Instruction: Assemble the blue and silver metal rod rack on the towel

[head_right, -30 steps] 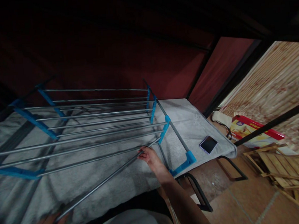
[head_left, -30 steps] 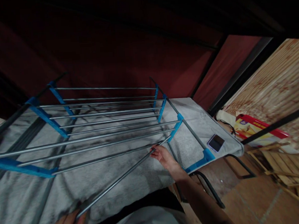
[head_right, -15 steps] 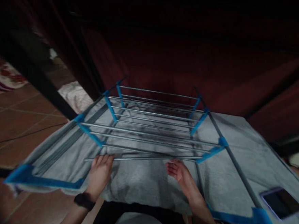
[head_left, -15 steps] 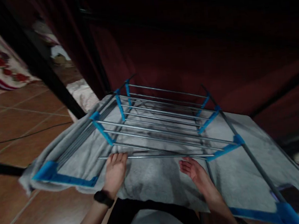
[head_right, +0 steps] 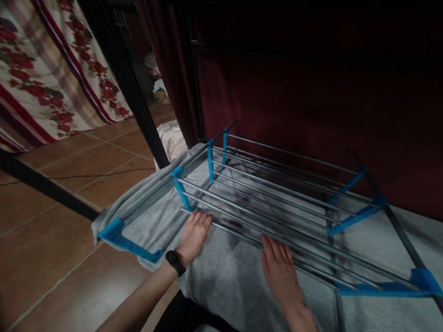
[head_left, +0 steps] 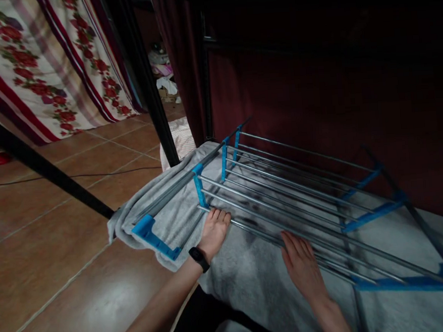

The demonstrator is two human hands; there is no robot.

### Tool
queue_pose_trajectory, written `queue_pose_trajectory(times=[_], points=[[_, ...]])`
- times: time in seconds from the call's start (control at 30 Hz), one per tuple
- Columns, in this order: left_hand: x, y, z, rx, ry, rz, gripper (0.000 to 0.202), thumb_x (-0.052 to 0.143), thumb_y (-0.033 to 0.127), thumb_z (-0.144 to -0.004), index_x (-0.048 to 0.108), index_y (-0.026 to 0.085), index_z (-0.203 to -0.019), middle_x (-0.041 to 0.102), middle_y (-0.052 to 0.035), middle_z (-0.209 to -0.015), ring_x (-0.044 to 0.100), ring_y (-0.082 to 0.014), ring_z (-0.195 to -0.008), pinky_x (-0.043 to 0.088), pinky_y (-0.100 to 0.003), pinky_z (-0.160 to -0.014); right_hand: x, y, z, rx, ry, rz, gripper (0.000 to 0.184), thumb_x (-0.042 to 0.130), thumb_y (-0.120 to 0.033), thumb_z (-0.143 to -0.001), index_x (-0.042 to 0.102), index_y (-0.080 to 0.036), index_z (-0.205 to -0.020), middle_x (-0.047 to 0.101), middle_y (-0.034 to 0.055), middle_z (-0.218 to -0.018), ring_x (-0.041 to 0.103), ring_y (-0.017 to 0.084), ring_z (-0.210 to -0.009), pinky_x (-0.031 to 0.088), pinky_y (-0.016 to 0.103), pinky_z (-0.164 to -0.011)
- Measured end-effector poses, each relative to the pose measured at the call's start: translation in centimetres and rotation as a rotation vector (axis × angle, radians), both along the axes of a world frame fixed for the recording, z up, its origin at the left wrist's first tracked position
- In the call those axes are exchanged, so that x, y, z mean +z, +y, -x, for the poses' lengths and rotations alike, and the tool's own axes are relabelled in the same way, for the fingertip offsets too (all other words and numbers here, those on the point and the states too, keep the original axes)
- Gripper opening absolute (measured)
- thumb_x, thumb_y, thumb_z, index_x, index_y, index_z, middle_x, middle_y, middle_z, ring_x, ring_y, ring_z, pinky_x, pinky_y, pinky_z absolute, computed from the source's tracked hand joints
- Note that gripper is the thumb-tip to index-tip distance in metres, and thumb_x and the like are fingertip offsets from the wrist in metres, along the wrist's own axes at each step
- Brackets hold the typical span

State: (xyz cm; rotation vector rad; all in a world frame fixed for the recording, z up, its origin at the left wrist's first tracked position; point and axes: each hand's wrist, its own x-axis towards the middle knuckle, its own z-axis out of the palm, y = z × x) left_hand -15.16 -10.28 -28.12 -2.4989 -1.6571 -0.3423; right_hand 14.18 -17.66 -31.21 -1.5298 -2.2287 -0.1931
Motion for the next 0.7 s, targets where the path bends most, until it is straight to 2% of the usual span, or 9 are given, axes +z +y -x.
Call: queue_pose_trajectory(times=[0.13,0.23,0.3,0.4,0.47,0.53,0.63,0.7], points=[[-0.7,0.6,0.0,-0.030,-0.025,-0.022,0.026,0.038,0.012,-0.096,0.062,0.016,-0.104,0.061,-0.0082,-0.096,0.054,-0.0240,-0.096,0.042,-0.042,-0.101,-0.9,1.3,0.5,-0.006,-0.178,0.037,0.037,0.041,-0.021,-0.101,0.053,-0.017,-0.136,0.070,0.0102,-0.115,0.066,0.024,-0.100,0.048,0.041,-0.091],[-1.2,0.4,0.2,-0.058,-0.178,-0.092,0.034,0.038,0.007,-0.094,0.060,0.017,-0.118,0.061,-0.0107,-0.112,0.054,-0.0249,-0.110,0.038,-0.044,-0.108,-0.8,1.9,0.2,0.016,-0.199,0.046,0.033,0.042,-0.021,-0.102,0.056,-0.018,-0.131,0.072,0.0089,-0.111,0.068,0.022,-0.095,0.049,0.037,-0.086],[-1.7,0.1,0.8,-0.010,-0.393,-0.154,0.041,0.040,0.005,-0.091,0.056,0.018,-0.126,0.055,-0.0125,-0.129,0.048,-0.0265,-0.124,0.032,-0.047,-0.113,-0.7,2.2,0.0,0.037,-0.182,0.044,0.032,0.043,-0.023,-0.102,0.055,-0.018,-0.131,0.072,0.0085,-0.111,0.068,0.021,-0.095,0.050,0.036,-0.085],[-2.8,0.5,2.6,0.247,-0.981,-0.232,0.037,0.052,0.010,-0.084,0.058,0.020,-0.119,0.053,-0.0124,-0.132,0.044,-0.0283,-0.128,0.030,-0.049,-0.115,-0.6,2.4,-0.2,0.040,-0.163,0.043,0.033,0.041,-0.022,-0.103,0.054,-0.018,-0.133,0.072,0.0081,-0.112,0.069,0.021,-0.095,0.050,0.035,-0.084],[-3.4,1.7,4.1,0.451,-1.347,-0.271,0.029,0.057,0.019,-0.082,0.057,0.020,-0.111,0.055,-0.0118,-0.123,0.048,-0.0273,-0.123,0.034,-0.046,-0.111,-0.7,2.5,-0.3,0.045,-0.163,0.041,0.034,0.040,-0.021,-0.103,0.053,-0.019,-0.133,0.072,0.0082,-0.114,0.070,0.020,-0.095,0.051,0.035,-0.083],[-3.6,3.6,5.5,0.558,-1.548,-0.260,0.022,0.054,0.031,-0.086,0.057,0.021,-0.105,0.059,-0.0105,-0.111,0.054,-0.0250,-0.112,0.042,-0.041,-0.103,-0.8,2.5,-0.4,0.056,-0.169,0.040,0.033,0.040,-0.022,-0.103,0.054,-0.019,-0.133,0.072,0.0079,-0.112,0.070,0.021,-0.093,0.052,0.035,-0.082],[-3.2,6.5,6.5,0.540,-1.686,-0.121,0.034,0.047,0.050,-0.090,0.060,0.019,-0.087,0.063,-0.0073,-0.085,0.060,-0.0209,-0.084,0.050,-0.032,-0.081,-1.1,2.6,-0.6,0.056,-0.179,0.031,0.033,0.041,-0.024,-0.103,0.054,-0.020,-0.132,0.073,0.0070,-0.109,0.071,0.021,-0.090,0.052,0.035,-0.080],[-2.7,8.0,6.5,0.500,-1.738,-0.011,0.046,0.047,0.059,-0.089,0.059,0.018,-0.071,0.059,-0.0054,-0.068,0.057,-0.0188,-0.067,0.048,-0.029,-0.066,-1.1,2.6,-0.7,0.056,-0.184,0.021,0.033,0.040,-0.023,-0.103,0.054,-0.020,-0.132,0.073,0.0069,-0.110,0.071,0.020,-0.092,0.052,0.035,-0.081]])
